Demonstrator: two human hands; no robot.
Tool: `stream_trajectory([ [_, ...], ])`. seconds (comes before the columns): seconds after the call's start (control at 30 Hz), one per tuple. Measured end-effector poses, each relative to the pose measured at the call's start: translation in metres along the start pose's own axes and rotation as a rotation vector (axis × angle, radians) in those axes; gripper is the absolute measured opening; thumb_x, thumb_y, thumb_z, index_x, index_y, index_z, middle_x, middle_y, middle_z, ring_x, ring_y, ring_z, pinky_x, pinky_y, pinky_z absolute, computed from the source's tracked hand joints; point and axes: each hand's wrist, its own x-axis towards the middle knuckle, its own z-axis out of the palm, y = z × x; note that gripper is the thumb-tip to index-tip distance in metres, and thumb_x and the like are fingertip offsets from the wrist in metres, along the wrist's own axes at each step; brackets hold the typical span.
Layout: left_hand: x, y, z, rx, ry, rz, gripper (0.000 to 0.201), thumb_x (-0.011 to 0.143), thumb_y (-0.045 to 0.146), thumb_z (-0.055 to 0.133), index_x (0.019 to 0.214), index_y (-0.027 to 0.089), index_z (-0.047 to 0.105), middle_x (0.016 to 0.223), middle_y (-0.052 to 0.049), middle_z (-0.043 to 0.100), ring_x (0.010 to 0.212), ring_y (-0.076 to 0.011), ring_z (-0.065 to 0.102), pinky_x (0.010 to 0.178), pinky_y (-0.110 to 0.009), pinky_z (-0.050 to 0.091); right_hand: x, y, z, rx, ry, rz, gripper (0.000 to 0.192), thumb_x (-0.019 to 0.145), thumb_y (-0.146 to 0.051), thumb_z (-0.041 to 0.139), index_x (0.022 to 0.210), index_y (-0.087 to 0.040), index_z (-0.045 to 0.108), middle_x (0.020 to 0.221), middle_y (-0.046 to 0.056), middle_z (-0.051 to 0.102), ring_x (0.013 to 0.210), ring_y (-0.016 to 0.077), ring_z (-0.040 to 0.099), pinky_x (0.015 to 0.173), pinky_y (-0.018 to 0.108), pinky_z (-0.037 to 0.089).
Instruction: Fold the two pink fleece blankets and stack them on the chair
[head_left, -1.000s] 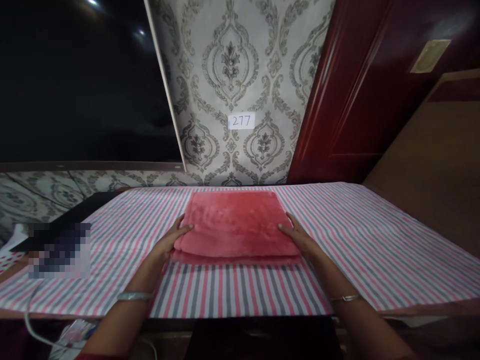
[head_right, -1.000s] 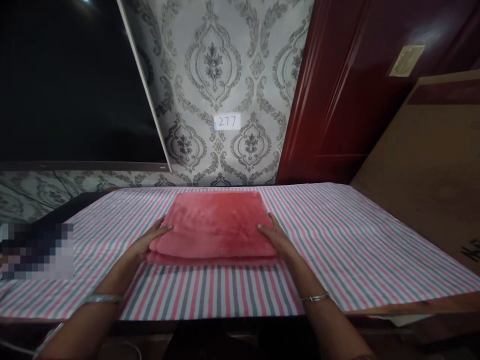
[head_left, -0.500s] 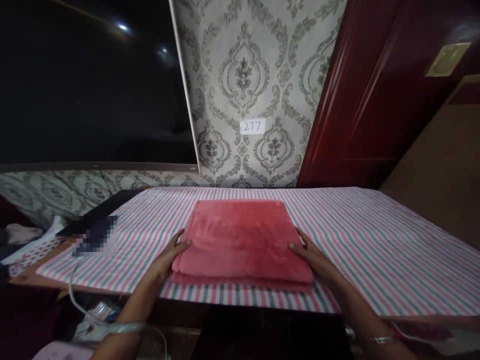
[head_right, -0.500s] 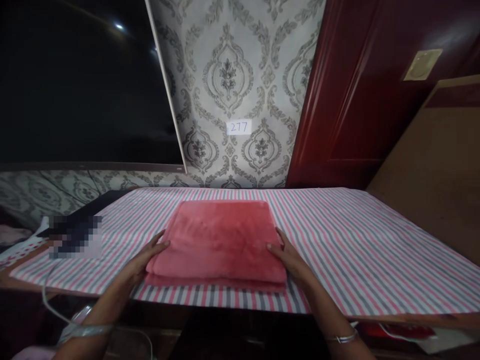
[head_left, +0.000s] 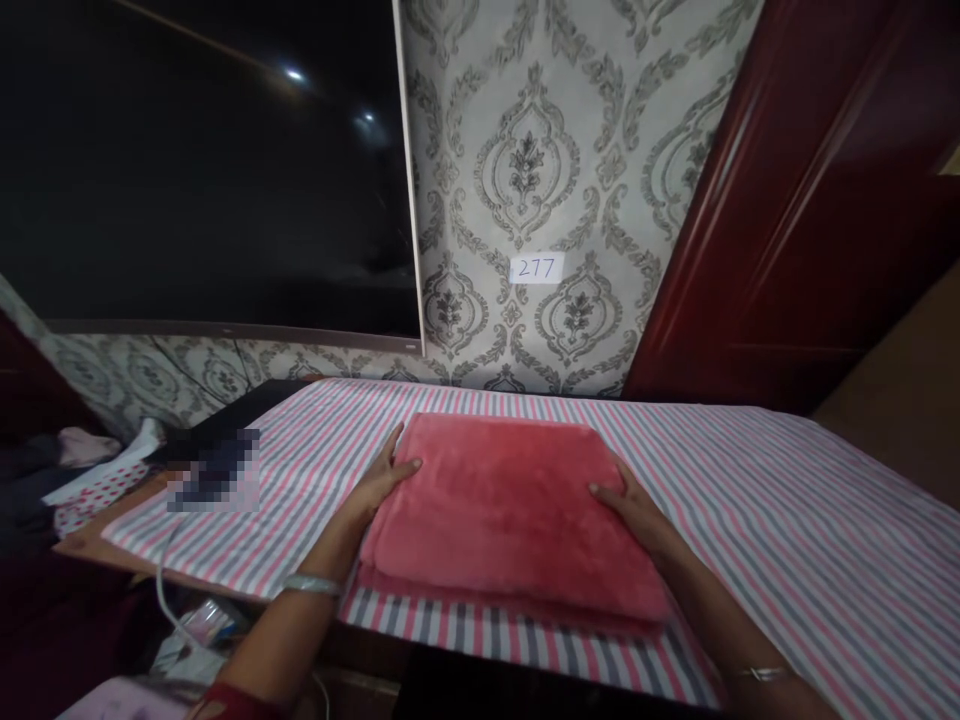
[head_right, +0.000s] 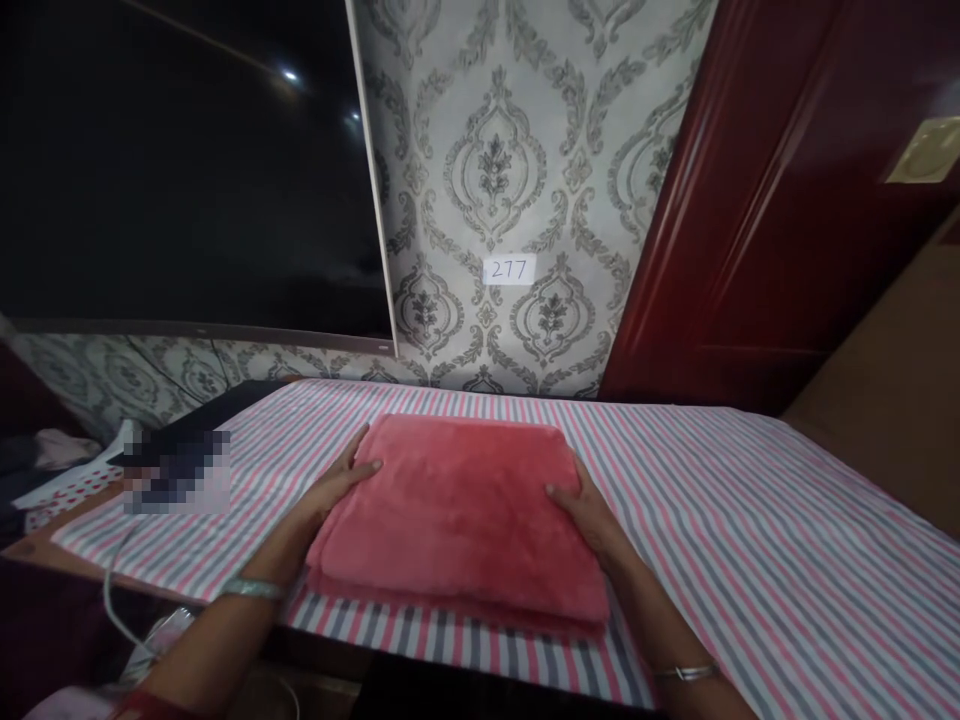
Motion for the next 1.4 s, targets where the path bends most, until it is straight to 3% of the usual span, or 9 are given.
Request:
stream_trajectory([
  [0.13,-0.005,0.030,-0.013,0.079,0.045,0.149,0.107,0.066,0.045,0.083,0.157,0.031,0.028,0.158,-0.007,0.042,0.147,-0.0313,0.033,0.118,-0.043,0.033,0.025,-0.029,0.007,-0.062,0.011,-0.001,0.107,0.068,-0.049,0.081,0.158,-0.029,0.026,0.140,0.009,0.059,0.114,0.0318,0.065,0.093,0.043,0.056],
  [0.3,0.008,0.072,-0.042,0.052,0.152,0.204,0.103,0.066,0.042,0.084,0.155,0.033,0.033,0.158,-0.006,0.042,0.142,-0.0321,0.043,0.113,-0.040,0.041,0.077,-0.054,0.039,0.003,-0.065,-0.140,0.091,0.065,-0.047,0.082,0.148,-0.031,0.047,0.144,0.004,0.056,0.125,0.0302,0.058,0.103,0.041,0.050],
  [0.53,0.033,0.010,-0.068,0.123,0.315,-0.038,0.093,0.056,0.039,0.091,0.140,0.019,0.055,0.135,-0.017,0.064,0.132,-0.0377,0.053,0.108,-0.046,0.046,0.110,0.013,0.076,-0.066,-0.086,0.084,0.089,0.053,-0.051,0.085,0.133,-0.020,0.060,0.120,0.010,0.071,0.114,0.0361,0.064,0.102,0.052,0.049],
  [0.67,0.034,-0.009,-0.072,0.137,0.369,-0.048,0.096,0.060,0.043,0.089,0.144,0.018,0.050,0.143,-0.019,0.057,0.140,-0.0351,0.044,0.113,-0.044,0.041,0.108,0.037,0.069,-0.014,-0.087,0.067,0.084,0.061,-0.054,0.082,0.134,-0.022,0.057,0.118,0.009,0.072,0.113,0.0328,0.066,0.101,0.049,0.050],
  [0.83,0.028,-0.006,-0.074,0.093,0.361,-0.104,0.101,0.071,0.048,0.081,0.154,0.016,0.035,0.155,-0.023,0.040,0.142,-0.0342,0.042,0.112,-0.041,0.042,0.100,0.031,0.059,0.171,-0.190,0.212,0.097,0.072,-0.053,0.079,0.153,-0.027,0.033,0.125,0.008,0.069,0.107,0.0293,0.070,0.097,0.047,0.054],
  [0.93,0.024,-0.006,-0.075,0.039,0.317,-0.099,0.102,0.071,0.051,0.078,0.156,0.019,0.032,0.155,-0.019,0.042,0.138,-0.0339,0.047,0.110,-0.039,0.044,0.095,0.021,0.059,0.206,-0.229,0.229,0.100,0.073,-0.055,0.079,0.155,-0.030,0.028,0.137,0.008,0.062,0.115,0.0295,0.066,0.103,0.047,0.050],
  [1.1,0.007,-0.005,-0.078,0.148,0.198,-0.008,0.095,0.066,0.053,0.081,0.150,0.028,0.044,0.159,-0.008,0.040,0.147,-0.0309,0.034,0.118,-0.034,0.033,0.087,0.004,0.062,0.108,-0.401,0.005,0.093,0.074,-0.053,0.080,0.152,-0.029,0.036,0.152,0.007,0.048,0.137,0.0288,0.046,0.116,0.046,0.036],
  [1.2,-0.007,-0.012,-0.079,0.193,0.222,-0.018,0.097,0.064,0.054,0.082,0.151,0.031,0.043,0.161,-0.004,0.036,0.149,-0.0302,0.027,0.120,-0.033,0.030,0.084,0.000,0.063,0.077,-0.424,-0.059,0.098,0.071,-0.052,0.082,0.153,-0.030,0.034,0.155,0.007,0.044,0.142,0.0291,0.039,0.118,0.046,0.031],
  [1.4,-0.023,-0.037,-0.075,0.113,0.303,-0.002,0.094,0.076,0.055,0.072,0.157,0.031,0.029,0.166,-0.001,0.024,0.153,-0.0235,0.018,0.122,-0.030,0.021,0.086,0.005,0.058,0.121,-0.390,0.115,0.119,0.065,-0.053,0.086,0.159,-0.029,0.016,0.157,0.011,0.039,0.137,0.0306,0.046,0.113,0.048,0.039],
])
